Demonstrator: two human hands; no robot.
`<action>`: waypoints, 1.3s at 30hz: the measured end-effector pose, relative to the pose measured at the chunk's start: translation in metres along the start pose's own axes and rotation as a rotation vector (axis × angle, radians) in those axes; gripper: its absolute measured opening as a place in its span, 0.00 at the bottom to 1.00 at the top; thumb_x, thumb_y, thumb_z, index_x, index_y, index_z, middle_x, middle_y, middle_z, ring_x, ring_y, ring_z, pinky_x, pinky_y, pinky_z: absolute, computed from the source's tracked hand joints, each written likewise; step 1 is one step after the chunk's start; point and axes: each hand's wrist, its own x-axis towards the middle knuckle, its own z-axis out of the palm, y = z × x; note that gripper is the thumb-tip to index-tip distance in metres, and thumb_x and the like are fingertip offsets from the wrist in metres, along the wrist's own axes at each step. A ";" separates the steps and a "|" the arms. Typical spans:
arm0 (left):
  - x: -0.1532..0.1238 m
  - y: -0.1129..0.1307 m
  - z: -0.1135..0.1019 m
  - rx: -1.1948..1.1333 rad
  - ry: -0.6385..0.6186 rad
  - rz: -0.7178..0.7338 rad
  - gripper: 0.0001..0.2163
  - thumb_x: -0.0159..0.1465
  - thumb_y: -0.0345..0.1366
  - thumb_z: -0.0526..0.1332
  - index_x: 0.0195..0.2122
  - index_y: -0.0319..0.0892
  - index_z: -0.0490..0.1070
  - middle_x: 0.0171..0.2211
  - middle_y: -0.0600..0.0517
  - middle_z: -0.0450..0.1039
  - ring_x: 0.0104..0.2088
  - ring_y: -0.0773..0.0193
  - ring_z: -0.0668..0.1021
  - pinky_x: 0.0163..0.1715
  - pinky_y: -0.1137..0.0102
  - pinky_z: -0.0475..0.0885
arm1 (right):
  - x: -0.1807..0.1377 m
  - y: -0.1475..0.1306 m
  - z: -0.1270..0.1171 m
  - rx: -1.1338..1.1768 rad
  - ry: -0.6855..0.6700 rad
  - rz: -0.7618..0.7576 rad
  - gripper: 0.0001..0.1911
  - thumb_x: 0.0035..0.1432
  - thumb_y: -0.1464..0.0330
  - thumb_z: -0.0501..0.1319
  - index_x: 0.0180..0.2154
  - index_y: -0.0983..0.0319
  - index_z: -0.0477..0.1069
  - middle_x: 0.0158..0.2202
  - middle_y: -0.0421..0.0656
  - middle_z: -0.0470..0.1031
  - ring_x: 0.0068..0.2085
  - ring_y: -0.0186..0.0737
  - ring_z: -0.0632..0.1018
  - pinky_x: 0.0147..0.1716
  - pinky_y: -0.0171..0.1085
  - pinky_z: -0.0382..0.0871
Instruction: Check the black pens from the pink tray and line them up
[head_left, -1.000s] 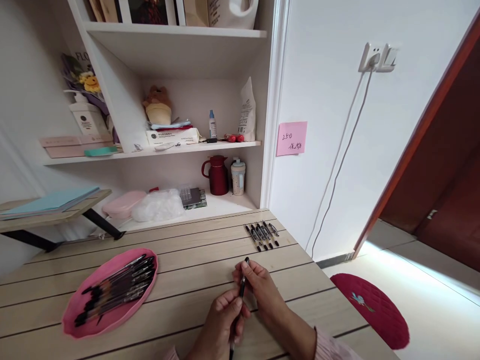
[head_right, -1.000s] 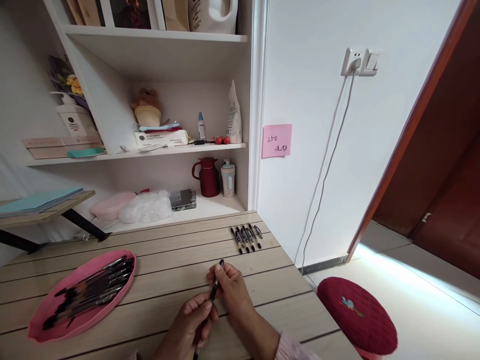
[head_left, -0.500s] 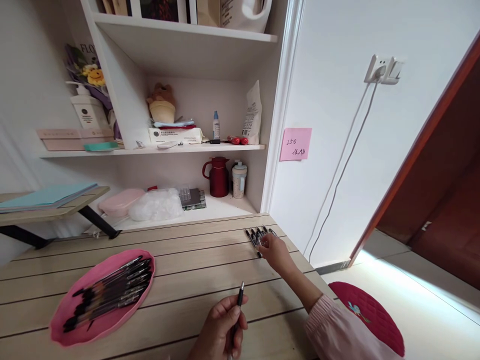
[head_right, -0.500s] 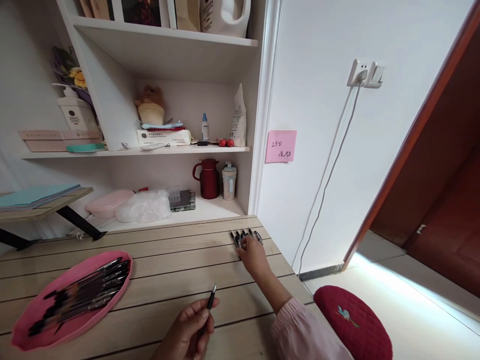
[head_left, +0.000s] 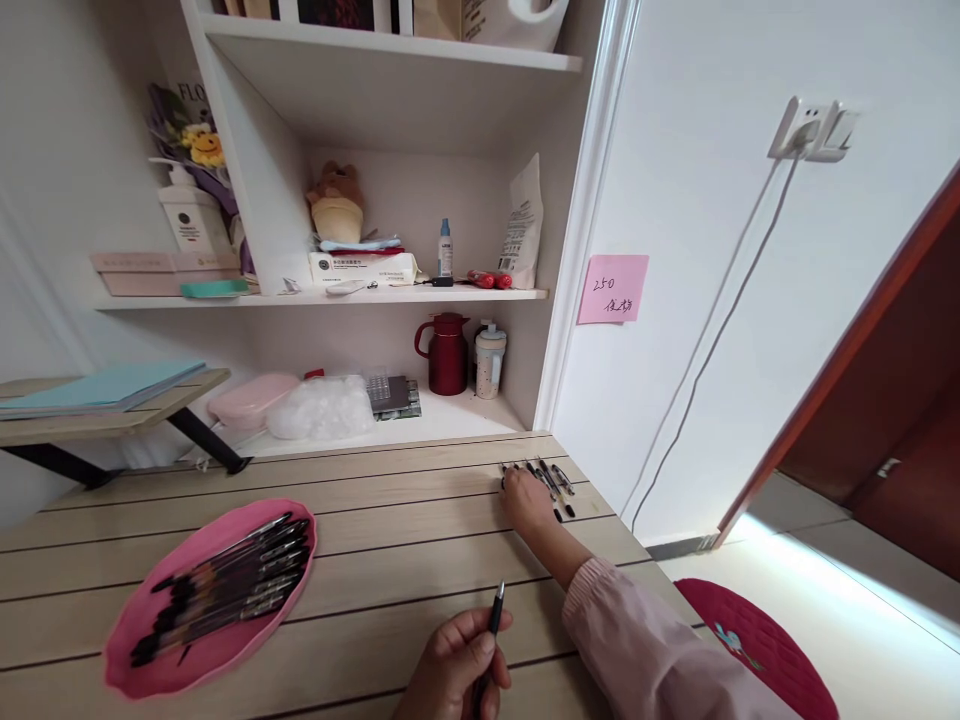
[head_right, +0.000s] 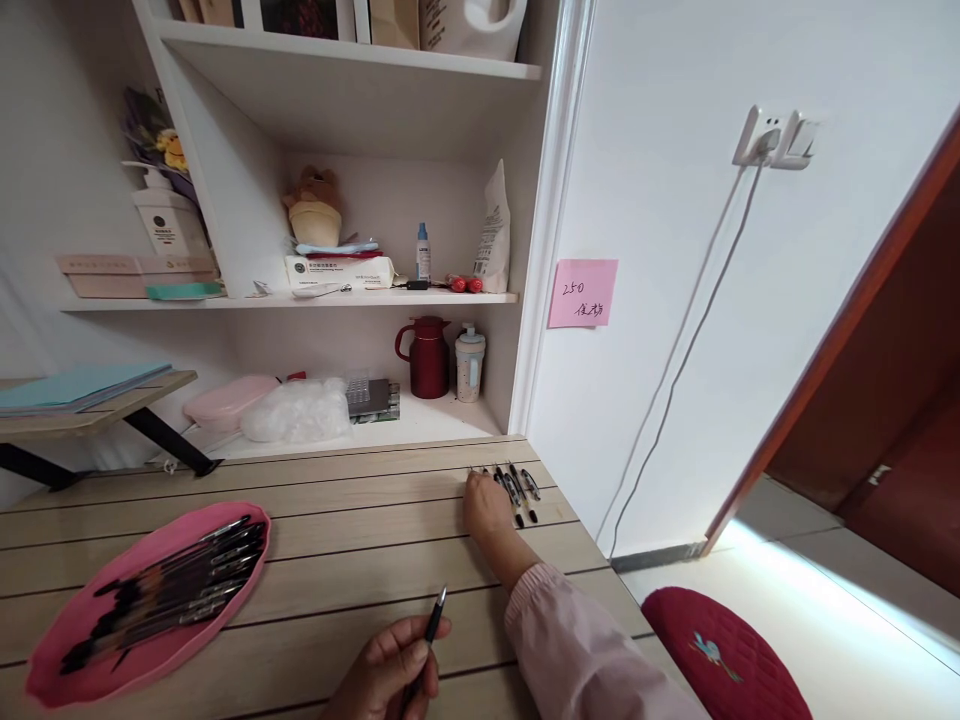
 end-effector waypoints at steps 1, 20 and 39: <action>0.000 0.000 0.000 0.001 -0.004 0.004 0.21 0.46 0.46 0.66 0.37 0.38 0.70 0.18 0.56 0.68 0.11 0.77 0.62 0.11 0.79 0.48 | 0.000 0.001 0.000 -0.001 0.001 -0.001 0.13 0.56 0.73 0.51 0.42 0.70 0.68 0.41 0.57 0.72 0.42 0.44 0.74 0.36 0.35 0.61; 0.006 -0.002 -0.003 -0.195 0.099 0.052 0.15 0.44 0.41 0.68 0.31 0.40 0.69 0.18 0.57 0.68 0.11 0.78 0.61 0.09 0.78 0.52 | -0.054 0.016 -0.028 0.666 -0.151 0.088 0.16 0.55 0.60 0.52 0.23 0.63 0.68 0.21 0.42 0.70 0.23 0.34 0.68 0.23 0.33 0.55; -0.003 0.011 0.006 -0.143 0.094 -0.003 0.14 0.46 0.42 0.66 0.29 0.40 0.66 0.16 0.58 0.67 0.09 0.80 0.57 0.08 0.79 0.44 | -0.115 -0.035 -0.001 1.572 -0.193 0.092 0.22 0.37 0.52 0.64 0.17 0.64 0.64 0.12 0.36 0.62 0.17 0.28 0.62 0.18 0.30 0.52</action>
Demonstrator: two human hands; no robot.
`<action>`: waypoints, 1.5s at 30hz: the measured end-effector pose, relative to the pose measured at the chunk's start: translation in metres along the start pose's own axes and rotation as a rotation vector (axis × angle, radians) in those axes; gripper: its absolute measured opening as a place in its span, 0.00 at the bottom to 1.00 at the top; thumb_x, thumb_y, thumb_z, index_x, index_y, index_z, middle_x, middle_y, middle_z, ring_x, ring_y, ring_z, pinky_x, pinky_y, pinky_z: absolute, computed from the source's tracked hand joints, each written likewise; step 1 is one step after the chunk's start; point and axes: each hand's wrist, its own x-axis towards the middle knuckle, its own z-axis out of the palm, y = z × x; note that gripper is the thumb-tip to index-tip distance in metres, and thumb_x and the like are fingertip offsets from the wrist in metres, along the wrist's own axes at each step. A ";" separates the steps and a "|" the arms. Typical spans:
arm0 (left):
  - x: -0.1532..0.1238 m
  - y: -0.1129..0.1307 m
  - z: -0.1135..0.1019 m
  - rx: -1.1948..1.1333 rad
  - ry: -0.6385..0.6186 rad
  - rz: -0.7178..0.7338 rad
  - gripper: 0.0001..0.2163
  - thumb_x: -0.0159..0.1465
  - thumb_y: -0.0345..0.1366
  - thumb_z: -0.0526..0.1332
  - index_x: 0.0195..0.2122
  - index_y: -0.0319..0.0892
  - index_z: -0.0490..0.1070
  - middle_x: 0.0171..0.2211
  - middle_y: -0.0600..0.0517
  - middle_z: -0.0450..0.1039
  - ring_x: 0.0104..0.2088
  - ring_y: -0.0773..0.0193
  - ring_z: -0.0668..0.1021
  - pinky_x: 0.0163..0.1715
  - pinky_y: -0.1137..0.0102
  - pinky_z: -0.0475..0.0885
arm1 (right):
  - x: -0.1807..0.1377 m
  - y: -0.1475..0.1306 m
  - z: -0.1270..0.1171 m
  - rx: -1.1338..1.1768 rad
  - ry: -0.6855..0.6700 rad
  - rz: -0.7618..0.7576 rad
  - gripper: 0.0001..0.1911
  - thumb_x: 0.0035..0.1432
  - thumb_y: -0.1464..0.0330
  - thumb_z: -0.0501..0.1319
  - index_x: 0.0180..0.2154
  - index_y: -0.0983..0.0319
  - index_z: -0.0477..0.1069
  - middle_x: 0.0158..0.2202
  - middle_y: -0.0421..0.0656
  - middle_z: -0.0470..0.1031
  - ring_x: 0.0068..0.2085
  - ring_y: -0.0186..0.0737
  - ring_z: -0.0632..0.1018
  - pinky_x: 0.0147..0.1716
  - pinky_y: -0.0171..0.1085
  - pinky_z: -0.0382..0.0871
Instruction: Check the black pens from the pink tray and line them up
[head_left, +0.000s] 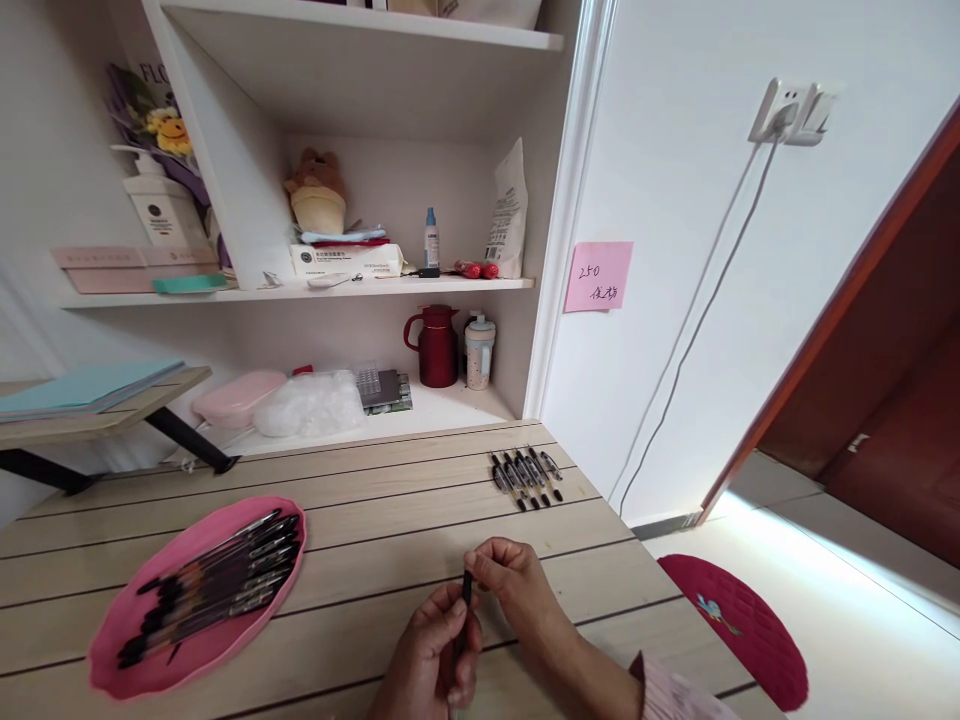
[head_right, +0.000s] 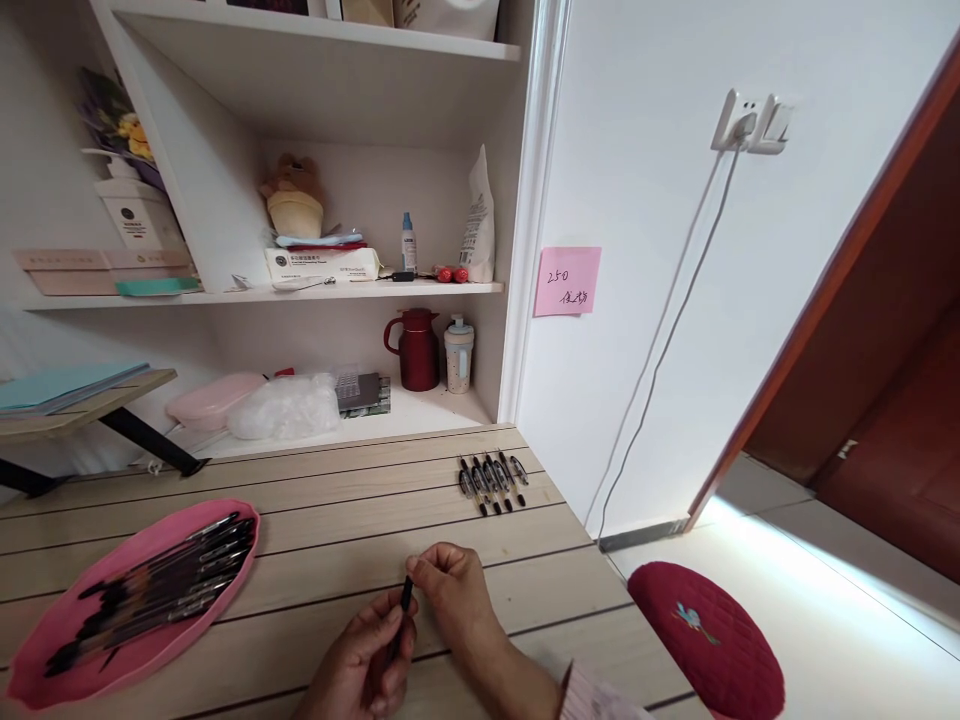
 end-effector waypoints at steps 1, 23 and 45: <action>0.000 0.000 0.000 -0.001 -0.005 0.003 0.14 0.47 0.42 0.66 0.29 0.40 0.66 0.16 0.58 0.66 0.08 0.80 0.56 0.08 0.79 0.44 | 0.001 0.004 0.000 0.005 -0.013 0.007 0.22 0.39 0.52 0.64 0.18 0.64 0.64 0.12 0.37 0.64 0.17 0.28 0.62 0.18 0.30 0.53; -0.002 -0.003 0.001 0.028 -0.036 0.042 0.10 0.53 0.42 0.61 0.29 0.41 0.64 0.17 0.58 0.65 0.08 0.80 0.55 0.08 0.80 0.44 | -0.004 -0.006 -0.005 0.222 -0.167 0.153 0.22 0.43 0.51 0.62 0.30 0.65 0.70 0.26 0.43 0.73 0.25 0.32 0.70 0.26 0.32 0.61; -0.006 -0.002 0.003 0.043 -0.016 -0.004 0.09 0.54 0.40 0.60 0.31 0.40 0.66 0.17 0.57 0.66 0.09 0.80 0.55 0.10 0.80 0.43 | 0.017 -0.007 -0.024 0.335 0.020 0.091 0.19 0.40 0.59 0.67 0.33 0.63 0.69 0.25 0.40 0.71 0.27 0.32 0.73 0.27 0.32 0.65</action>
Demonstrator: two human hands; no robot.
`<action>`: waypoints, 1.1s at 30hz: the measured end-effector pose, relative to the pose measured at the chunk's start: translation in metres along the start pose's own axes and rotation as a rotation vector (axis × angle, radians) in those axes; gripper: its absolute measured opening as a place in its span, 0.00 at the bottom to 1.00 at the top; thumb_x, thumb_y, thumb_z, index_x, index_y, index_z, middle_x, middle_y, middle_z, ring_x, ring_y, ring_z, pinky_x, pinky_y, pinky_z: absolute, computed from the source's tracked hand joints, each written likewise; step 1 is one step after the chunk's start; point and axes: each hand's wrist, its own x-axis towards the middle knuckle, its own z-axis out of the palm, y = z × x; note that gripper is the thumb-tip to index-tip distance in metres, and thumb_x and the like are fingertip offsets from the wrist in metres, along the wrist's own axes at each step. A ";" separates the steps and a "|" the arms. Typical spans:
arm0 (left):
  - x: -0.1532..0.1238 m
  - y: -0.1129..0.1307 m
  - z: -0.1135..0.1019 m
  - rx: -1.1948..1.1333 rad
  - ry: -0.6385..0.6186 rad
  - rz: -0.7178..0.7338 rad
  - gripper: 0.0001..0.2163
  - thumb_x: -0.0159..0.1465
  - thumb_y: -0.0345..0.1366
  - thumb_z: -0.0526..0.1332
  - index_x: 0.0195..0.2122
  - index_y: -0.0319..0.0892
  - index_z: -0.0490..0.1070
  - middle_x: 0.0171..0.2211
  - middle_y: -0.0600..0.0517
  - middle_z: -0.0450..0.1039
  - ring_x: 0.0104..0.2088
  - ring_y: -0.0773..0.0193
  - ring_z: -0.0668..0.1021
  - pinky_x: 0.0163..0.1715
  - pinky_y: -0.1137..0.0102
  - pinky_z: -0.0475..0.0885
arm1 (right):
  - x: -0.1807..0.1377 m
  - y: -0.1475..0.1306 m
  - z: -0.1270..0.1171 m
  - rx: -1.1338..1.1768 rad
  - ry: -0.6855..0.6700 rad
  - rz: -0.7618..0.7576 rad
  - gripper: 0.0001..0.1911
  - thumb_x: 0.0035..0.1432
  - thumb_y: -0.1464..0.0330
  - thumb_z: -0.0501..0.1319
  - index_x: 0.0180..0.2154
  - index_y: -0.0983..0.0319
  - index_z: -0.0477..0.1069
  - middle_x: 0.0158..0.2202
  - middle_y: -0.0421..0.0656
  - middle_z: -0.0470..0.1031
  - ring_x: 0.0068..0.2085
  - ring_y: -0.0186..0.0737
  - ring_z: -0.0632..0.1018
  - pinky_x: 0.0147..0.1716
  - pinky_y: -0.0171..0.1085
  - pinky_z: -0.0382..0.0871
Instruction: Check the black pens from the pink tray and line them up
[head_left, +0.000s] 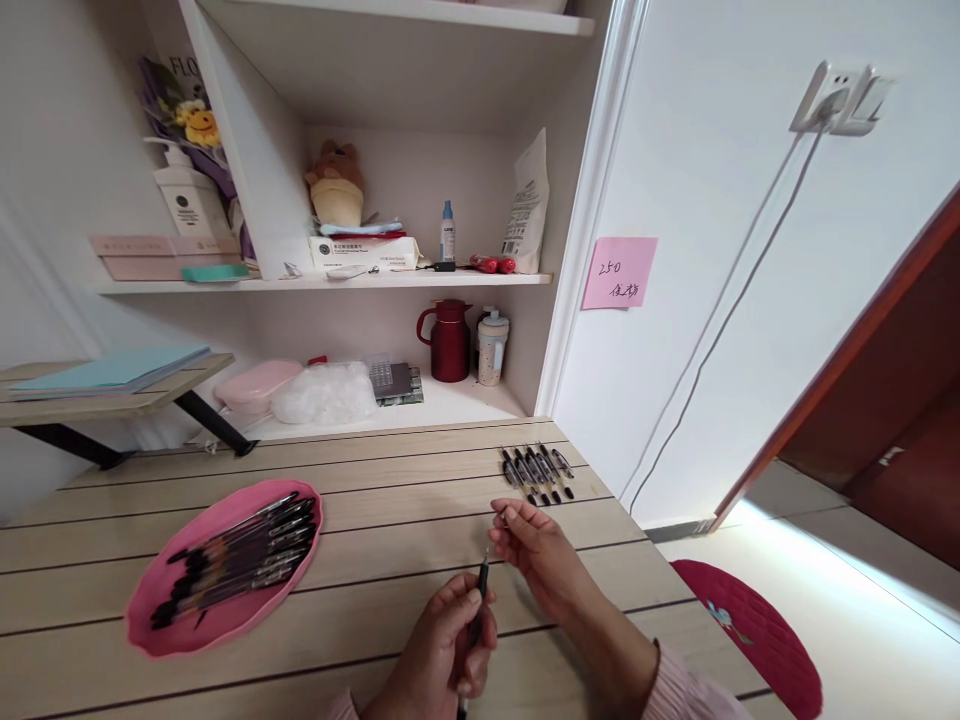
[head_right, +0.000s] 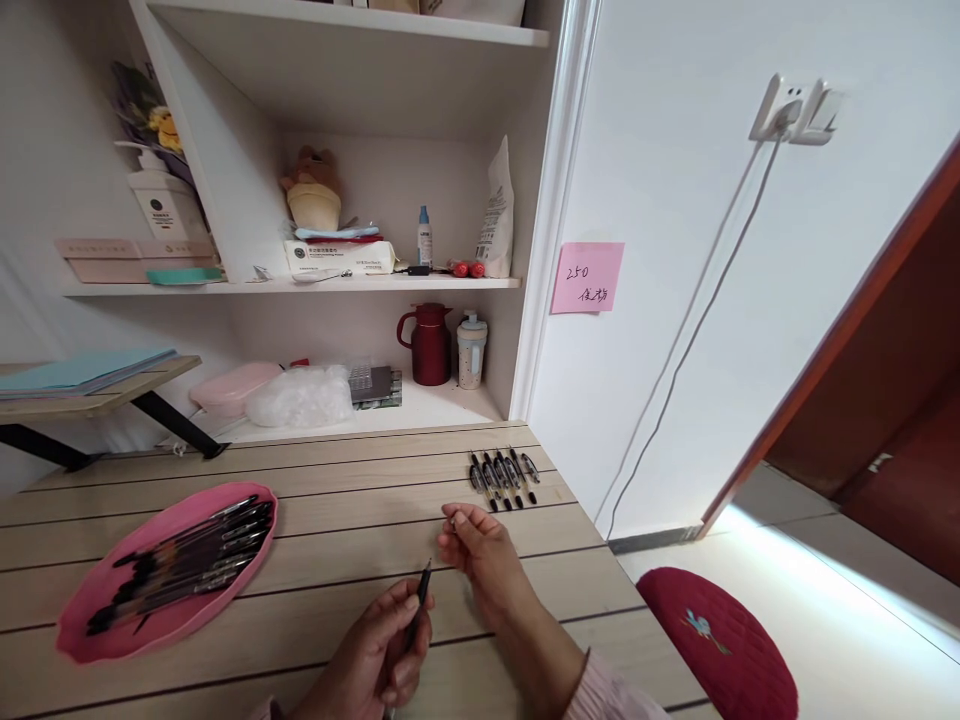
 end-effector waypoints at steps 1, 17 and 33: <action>0.000 0.000 0.000 -0.006 0.005 0.003 0.09 0.54 0.40 0.60 0.31 0.40 0.66 0.18 0.57 0.66 0.09 0.81 0.55 0.10 0.80 0.43 | 0.005 -0.001 -0.006 -0.074 0.055 -0.024 0.19 0.39 0.59 0.67 0.33 0.63 0.68 0.23 0.38 0.71 0.24 0.31 0.72 0.24 0.31 0.64; 0.002 -0.001 -0.004 -0.033 -0.025 0.022 0.08 0.54 0.39 0.60 0.31 0.39 0.67 0.18 0.57 0.67 0.09 0.80 0.57 0.10 0.80 0.44 | 0.050 -0.025 -0.048 -1.652 0.270 -0.334 0.08 0.52 0.71 0.53 0.30 0.60 0.71 0.34 0.44 0.73 0.36 0.40 0.73 0.32 0.36 0.57; 0.006 -0.002 -0.008 -0.045 -0.052 -0.001 0.08 0.54 0.39 0.60 0.31 0.39 0.67 0.17 0.57 0.67 0.09 0.79 0.58 0.09 0.80 0.45 | 0.066 -0.019 -0.042 -1.885 0.227 -0.262 0.08 0.57 0.70 0.52 0.34 0.61 0.69 0.38 0.45 0.71 0.38 0.39 0.72 0.32 0.35 0.55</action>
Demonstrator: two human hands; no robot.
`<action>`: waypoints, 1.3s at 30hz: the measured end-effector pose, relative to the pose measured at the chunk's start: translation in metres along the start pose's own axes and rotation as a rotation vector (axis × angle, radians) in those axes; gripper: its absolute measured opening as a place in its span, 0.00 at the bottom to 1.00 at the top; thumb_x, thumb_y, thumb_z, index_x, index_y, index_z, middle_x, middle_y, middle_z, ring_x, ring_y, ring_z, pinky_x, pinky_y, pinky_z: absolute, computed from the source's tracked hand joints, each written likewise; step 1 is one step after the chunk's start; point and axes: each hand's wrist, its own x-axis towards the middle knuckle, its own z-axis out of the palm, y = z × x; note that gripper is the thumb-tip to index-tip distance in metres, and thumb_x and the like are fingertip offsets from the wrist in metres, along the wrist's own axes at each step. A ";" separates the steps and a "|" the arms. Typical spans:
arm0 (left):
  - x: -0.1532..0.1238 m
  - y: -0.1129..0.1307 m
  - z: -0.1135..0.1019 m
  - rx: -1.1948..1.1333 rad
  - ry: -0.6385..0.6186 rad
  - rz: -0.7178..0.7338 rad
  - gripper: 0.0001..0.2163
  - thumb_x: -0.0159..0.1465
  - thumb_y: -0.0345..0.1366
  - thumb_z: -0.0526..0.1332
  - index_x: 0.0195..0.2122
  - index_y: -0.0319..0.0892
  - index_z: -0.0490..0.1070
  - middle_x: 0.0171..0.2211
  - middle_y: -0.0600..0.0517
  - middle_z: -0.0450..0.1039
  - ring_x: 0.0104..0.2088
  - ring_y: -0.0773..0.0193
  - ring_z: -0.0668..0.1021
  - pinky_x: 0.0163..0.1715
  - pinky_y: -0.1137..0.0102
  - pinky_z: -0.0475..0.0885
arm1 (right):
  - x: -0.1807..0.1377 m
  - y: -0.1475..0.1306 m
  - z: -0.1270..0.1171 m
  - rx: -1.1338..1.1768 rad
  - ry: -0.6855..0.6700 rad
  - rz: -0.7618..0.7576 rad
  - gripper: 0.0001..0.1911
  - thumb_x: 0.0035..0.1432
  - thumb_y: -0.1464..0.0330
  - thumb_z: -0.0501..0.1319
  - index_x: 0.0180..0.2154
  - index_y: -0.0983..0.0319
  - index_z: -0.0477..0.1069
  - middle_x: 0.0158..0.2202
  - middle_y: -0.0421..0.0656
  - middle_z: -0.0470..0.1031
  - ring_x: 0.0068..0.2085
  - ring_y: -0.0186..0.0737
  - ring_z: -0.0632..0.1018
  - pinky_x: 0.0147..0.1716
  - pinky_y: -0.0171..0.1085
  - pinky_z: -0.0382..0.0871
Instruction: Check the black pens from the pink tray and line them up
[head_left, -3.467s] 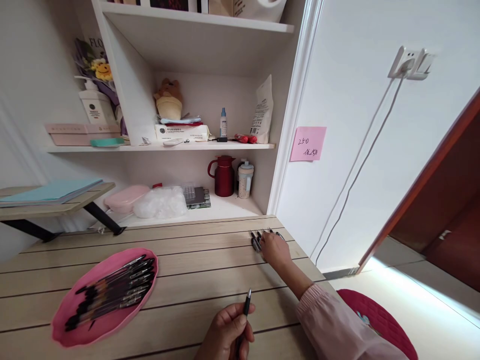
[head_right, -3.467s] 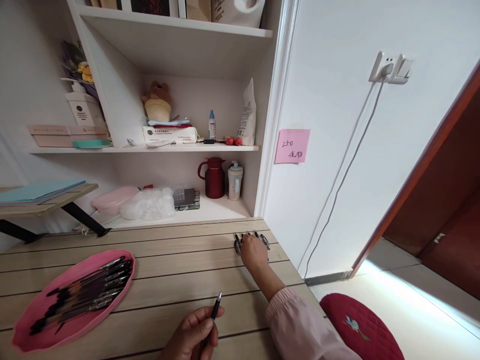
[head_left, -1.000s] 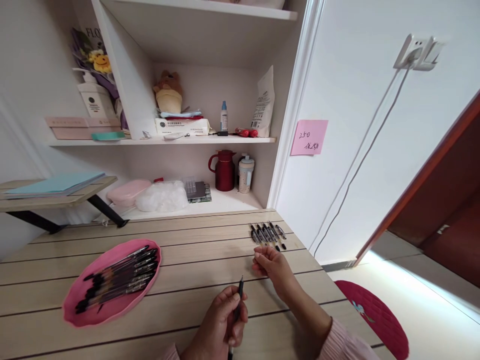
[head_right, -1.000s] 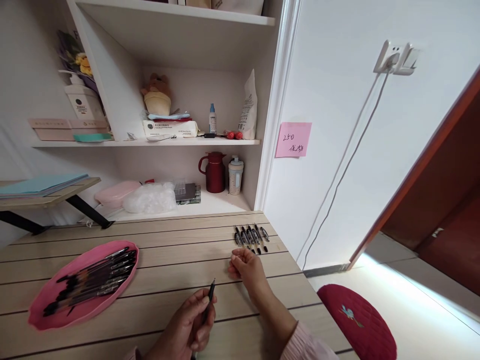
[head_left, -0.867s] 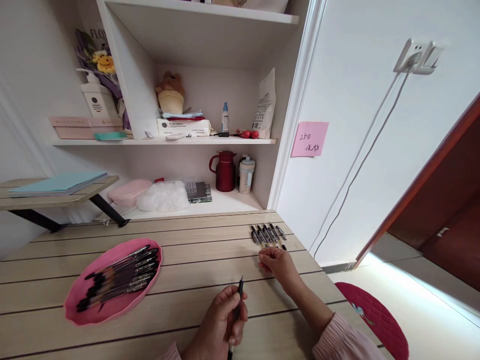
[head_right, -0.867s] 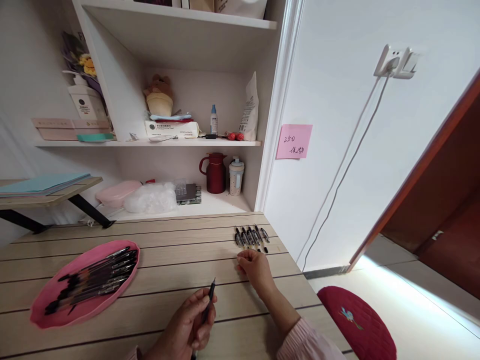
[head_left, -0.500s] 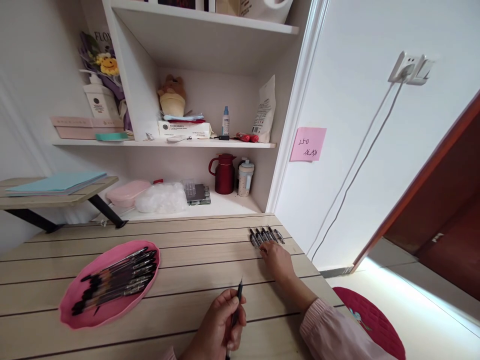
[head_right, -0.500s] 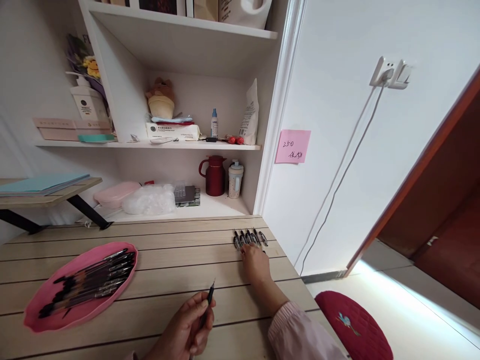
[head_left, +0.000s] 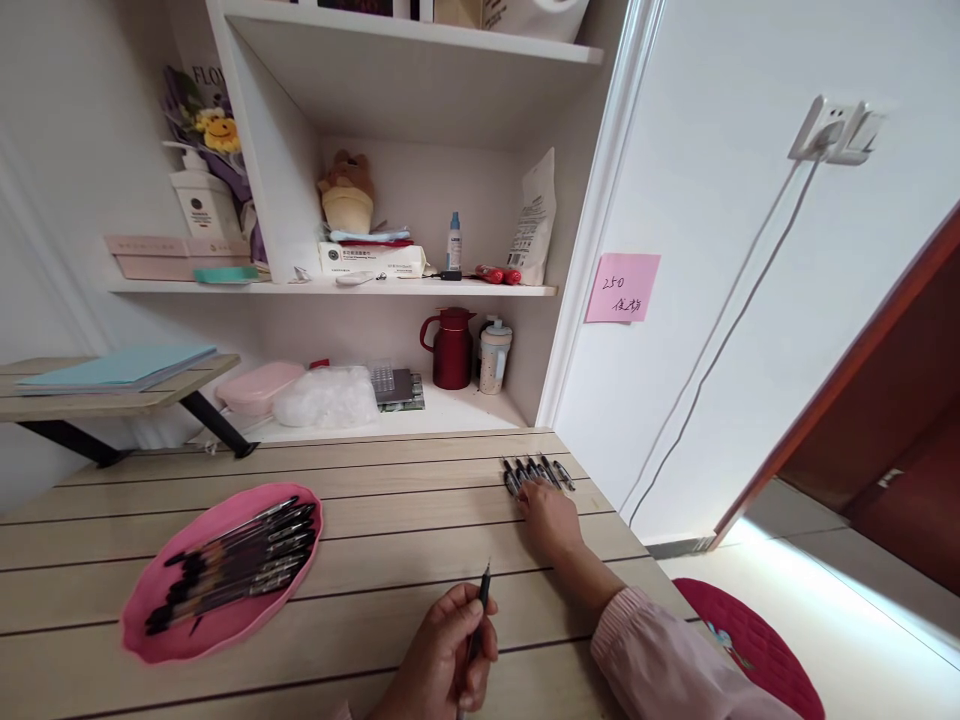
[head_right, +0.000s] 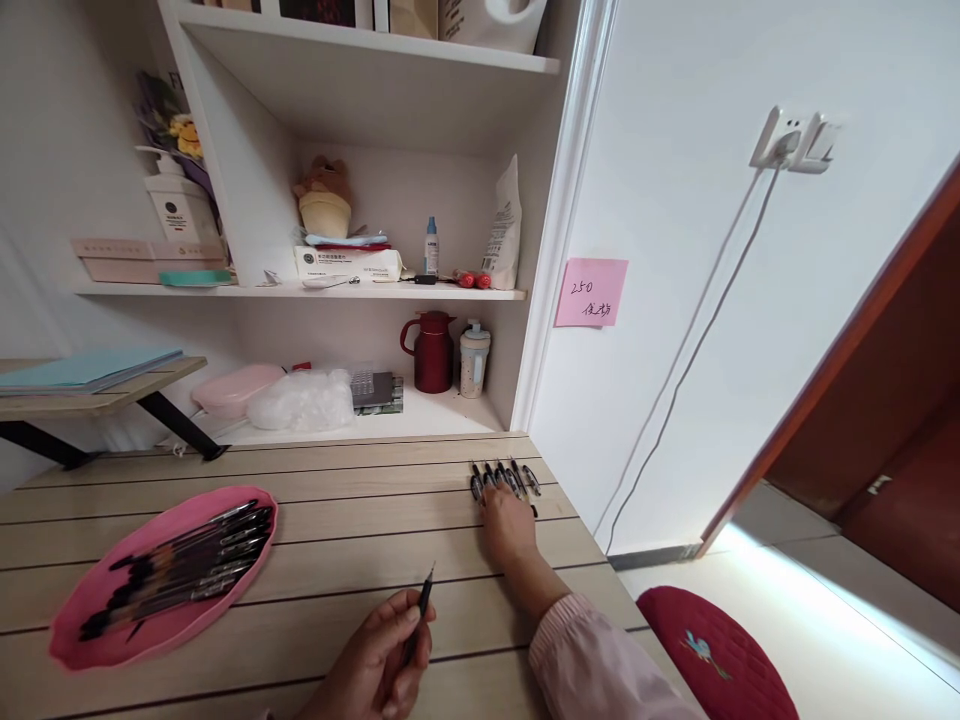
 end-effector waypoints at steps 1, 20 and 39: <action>0.000 0.000 0.000 0.002 0.004 -0.001 0.08 0.54 0.39 0.60 0.31 0.39 0.67 0.17 0.57 0.67 0.09 0.80 0.58 0.09 0.80 0.45 | 0.001 0.000 0.000 0.002 0.000 0.001 0.07 0.56 0.70 0.52 0.34 0.61 0.69 0.38 0.45 0.71 0.37 0.39 0.72 0.32 0.35 0.55; 0.000 0.016 0.001 -0.393 0.296 0.342 0.05 0.52 0.24 0.63 0.29 0.39 0.70 0.32 0.51 0.74 0.35 0.67 0.77 0.40 0.72 0.71 | -0.117 -0.063 -0.005 1.170 -0.481 -0.006 0.07 0.41 0.71 0.58 0.18 0.62 0.60 0.13 0.32 0.60 0.16 0.27 0.63 0.16 0.28 0.51; 0.004 0.014 -0.009 -0.255 0.254 0.223 0.14 0.54 0.38 0.61 0.41 0.40 0.71 0.42 0.43 0.74 0.45 0.55 0.74 0.49 0.60 0.64 | -0.011 -0.021 0.004 0.123 0.043 0.066 0.10 0.52 0.76 0.52 0.35 0.65 0.69 0.35 0.49 0.75 0.38 0.40 0.73 0.34 0.34 0.57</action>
